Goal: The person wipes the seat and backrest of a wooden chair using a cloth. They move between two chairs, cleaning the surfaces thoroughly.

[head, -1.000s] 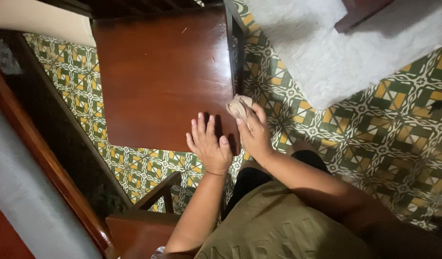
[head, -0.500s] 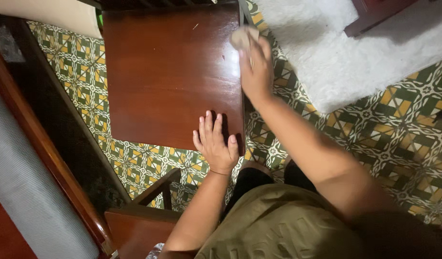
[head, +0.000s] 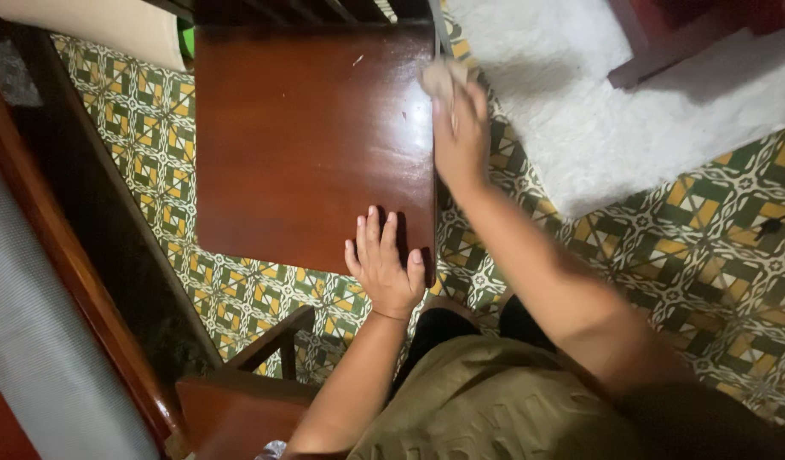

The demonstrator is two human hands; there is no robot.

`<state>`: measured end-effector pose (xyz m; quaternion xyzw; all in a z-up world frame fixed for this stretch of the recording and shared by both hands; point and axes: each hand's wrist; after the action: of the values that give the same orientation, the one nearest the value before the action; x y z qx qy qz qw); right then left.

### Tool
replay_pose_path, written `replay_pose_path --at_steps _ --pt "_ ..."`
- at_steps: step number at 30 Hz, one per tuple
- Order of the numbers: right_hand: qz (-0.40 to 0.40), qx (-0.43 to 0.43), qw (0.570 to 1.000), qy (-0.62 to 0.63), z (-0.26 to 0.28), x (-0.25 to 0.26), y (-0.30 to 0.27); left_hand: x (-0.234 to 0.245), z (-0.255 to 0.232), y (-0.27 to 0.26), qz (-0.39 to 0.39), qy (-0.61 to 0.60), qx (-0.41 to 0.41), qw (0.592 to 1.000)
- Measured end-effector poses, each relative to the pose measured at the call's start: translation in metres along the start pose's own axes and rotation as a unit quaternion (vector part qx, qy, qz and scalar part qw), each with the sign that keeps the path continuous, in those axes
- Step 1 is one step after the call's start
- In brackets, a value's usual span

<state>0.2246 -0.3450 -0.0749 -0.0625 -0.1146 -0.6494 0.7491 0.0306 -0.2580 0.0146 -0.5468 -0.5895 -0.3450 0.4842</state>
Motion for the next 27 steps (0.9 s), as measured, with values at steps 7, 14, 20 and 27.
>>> replay_pose_path --at_steps 7,14,20,27 --pt "0.025 0.022 0.997 -0.063 0.018 0.011 -0.047 0.002 -0.002 0.001 0.009 -0.007 0.002 1.000" --pt "-0.006 -0.009 1.000 -0.006 0.000 -0.003 0.018 0.001 0.000 0.001 0.005 0.002 0.001 1.000" --pt "0.005 -0.031 1.000 0.001 -0.027 -0.003 0.078 0.000 0.000 0.001 -0.008 0.004 -0.008 1.000" --pt "0.053 -0.032 0.995 0.081 -0.032 0.004 0.043 0.000 -0.002 0.001 -0.009 0.009 -0.007 1.000"
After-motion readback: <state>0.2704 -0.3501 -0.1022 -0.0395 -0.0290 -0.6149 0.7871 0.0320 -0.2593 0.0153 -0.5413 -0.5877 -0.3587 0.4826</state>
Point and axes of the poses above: each hand's wrist, its own y-axis towards the middle knuckle, its own x-axis out of the back of the hand, z = x × y, and after that the axes turned 15 degrees about z, right-handed
